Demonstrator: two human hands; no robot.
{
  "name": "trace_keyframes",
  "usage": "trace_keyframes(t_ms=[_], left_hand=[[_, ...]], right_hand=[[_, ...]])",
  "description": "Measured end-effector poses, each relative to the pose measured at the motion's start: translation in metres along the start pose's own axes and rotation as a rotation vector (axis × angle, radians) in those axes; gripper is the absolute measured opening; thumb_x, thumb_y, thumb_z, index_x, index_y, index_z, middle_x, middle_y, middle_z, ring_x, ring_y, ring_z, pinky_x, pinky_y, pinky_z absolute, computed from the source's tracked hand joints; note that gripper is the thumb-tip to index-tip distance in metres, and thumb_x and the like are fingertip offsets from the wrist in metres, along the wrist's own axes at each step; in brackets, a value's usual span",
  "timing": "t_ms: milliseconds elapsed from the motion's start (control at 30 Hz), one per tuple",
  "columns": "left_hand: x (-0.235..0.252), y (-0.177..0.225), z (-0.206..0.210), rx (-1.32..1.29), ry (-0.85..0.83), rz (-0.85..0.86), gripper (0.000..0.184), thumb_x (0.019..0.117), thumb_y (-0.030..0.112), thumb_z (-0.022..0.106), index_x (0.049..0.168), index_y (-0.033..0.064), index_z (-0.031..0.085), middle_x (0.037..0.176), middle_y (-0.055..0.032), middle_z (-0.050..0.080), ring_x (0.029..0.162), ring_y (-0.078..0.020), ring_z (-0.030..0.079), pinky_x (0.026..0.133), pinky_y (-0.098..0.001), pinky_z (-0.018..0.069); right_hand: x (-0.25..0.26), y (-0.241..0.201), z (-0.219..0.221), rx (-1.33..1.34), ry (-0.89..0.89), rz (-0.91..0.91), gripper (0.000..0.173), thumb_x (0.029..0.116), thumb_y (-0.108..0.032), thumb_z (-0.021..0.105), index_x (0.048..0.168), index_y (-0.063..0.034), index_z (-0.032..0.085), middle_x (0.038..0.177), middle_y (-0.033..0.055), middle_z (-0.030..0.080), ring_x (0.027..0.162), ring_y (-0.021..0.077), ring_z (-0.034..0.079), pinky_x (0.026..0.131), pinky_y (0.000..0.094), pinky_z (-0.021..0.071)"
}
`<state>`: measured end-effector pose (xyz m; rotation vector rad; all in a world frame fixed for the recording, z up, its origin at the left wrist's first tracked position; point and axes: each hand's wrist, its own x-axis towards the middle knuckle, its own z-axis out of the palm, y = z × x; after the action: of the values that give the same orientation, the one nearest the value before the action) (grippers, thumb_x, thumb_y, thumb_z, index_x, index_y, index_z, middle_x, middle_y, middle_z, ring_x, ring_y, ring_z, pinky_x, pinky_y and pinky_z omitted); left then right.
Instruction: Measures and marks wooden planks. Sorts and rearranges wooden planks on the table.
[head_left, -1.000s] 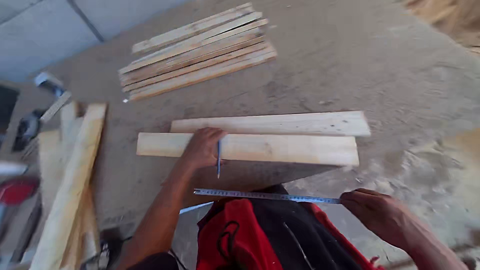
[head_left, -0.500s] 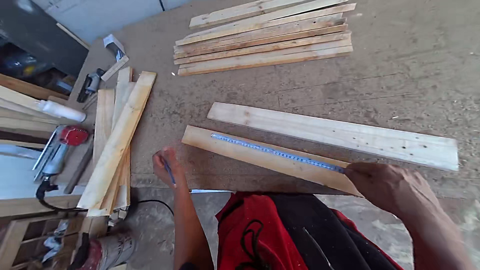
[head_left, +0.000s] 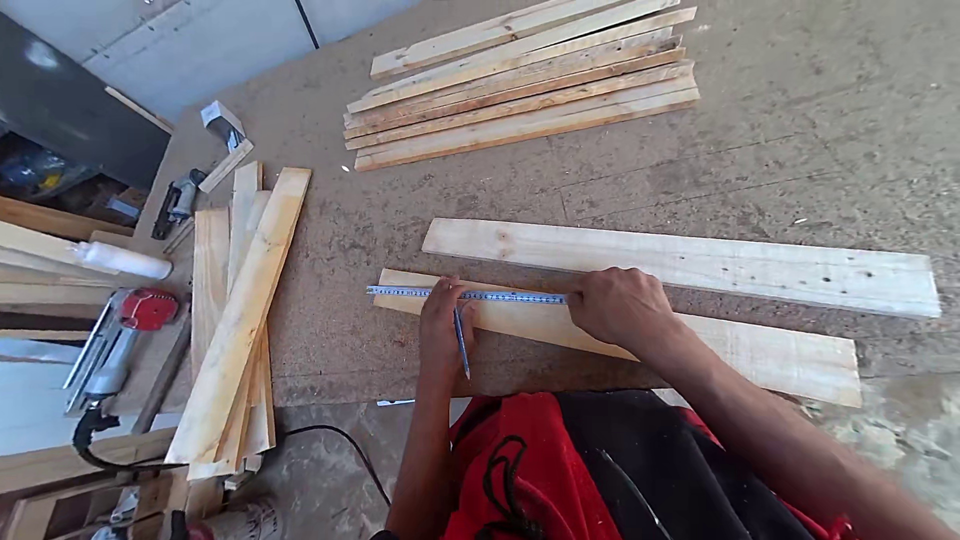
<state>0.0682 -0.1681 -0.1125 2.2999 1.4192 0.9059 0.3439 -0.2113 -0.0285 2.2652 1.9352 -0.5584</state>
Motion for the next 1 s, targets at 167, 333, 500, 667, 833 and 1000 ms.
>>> trace_keyframes(t_ms=[167,333,500,667,833,1000], left_hand=[[-0.003,-0.01,-0.009,0.018,-0.127,0.068,0.035,0.1034,0.031,0.059,0.127,0.0085,0.07,0.143,-0.009,0.062,0.142,-0.0233,0.05,0.12,-0.0452,0.0416],[0.001,-0.007,0.0,-0.05,-0.18,0.188,0.038,0.1036,0.023,0.057,0.126,-0.0075,0.065,0.143,-0.0272,0.056,0.141,-0.0431,0.047,0.12,-0.0543,0.0355],[0.001,-0.009,0.003,-0.011,-0.174,0.218,0.041,0.1031,0.024,0.055,0.124,-0.0099,0.064,0.141,-0.0308,0.056,0.139,-0.0484,0.047,0.119,-0.0572,0.0347],[0.0,0.001,0.015,0.004,-0.12,0.18,0.036,0.1008,0.017,0.056,0.117,-0.0141,0.065,0.138,-0.0353,0.056,0.137,-0.0511,0.048,0.118,-0.056,0.0371],[-0.001,-0.006,0.032,-0.02,-0.085,0.081,0.033,0.101,0.011,0.056,0.118,-0.0177,0.062,0.135,-0.0361,0.057,0.135,-0.0447,0.053,0.116,-0.0458,0.0426],[-0.002,0.002,0.036,0.088,-0.153,-0.006,0.034,0.1038,0.007,0.05,0.125,-0.018,0.06,0.138,-0.0363,0.055,0.135,-0.0434,0.053,0.116,-0.0433,0.0425]], right_hand=[[-0.027,0.013,0.008,0.12,0.003,0.078,0.035,0.1006,-0.041,0.053,0.09,-0.0174,0.075,0.085,0.0104,0.072,0.085,0.0351,0.071,0.066,0.0606,0.0527],[-0.076,0.082,0.029,0.179,0.083,0.18,0.023,0.0994,-0.035,0.057,0.1,-0.0205,0.074,0.096,0.0041,0.072,0.091,0.0264,0.07,0.072,0.0553,0.0554],[-0.132,0.204,0.029,0.133,-0.015,0.185,0.024,0.104,-0.033,0.054,0.106,-0.0197,0.074,0.102,0.0052,0.072,0.096,0.0274,0.07,0.078,0.0579,0.0566],[-0.156,0.304,0.042,0.127,-0.018,0.141,0.026,0.1041,-0.033,0.053,0.106,-0.0219,0.076,0.097,0.0031,0.071,0.091,0.0237,0.07,0.079,0.0541,0.0561],[-0.154,0.318,0.054,0.177,-0.025,0.114,0.027,0.1043,-0.034,0.052,0.106,-0.0221,0.076,0.099,0.0027,0.072,0.094,0.0226,0.07,0.081,0.0521,0.0558],[-0.152,0.322,0.057,0.228,-0.025,0.126,0.026,0.1035,-0.034,0.052,0.106,-0.0242,0.075,0.099,0.0023,0.07,0.092,0.0235,0.069,0.075,0.0521,0.0552]])
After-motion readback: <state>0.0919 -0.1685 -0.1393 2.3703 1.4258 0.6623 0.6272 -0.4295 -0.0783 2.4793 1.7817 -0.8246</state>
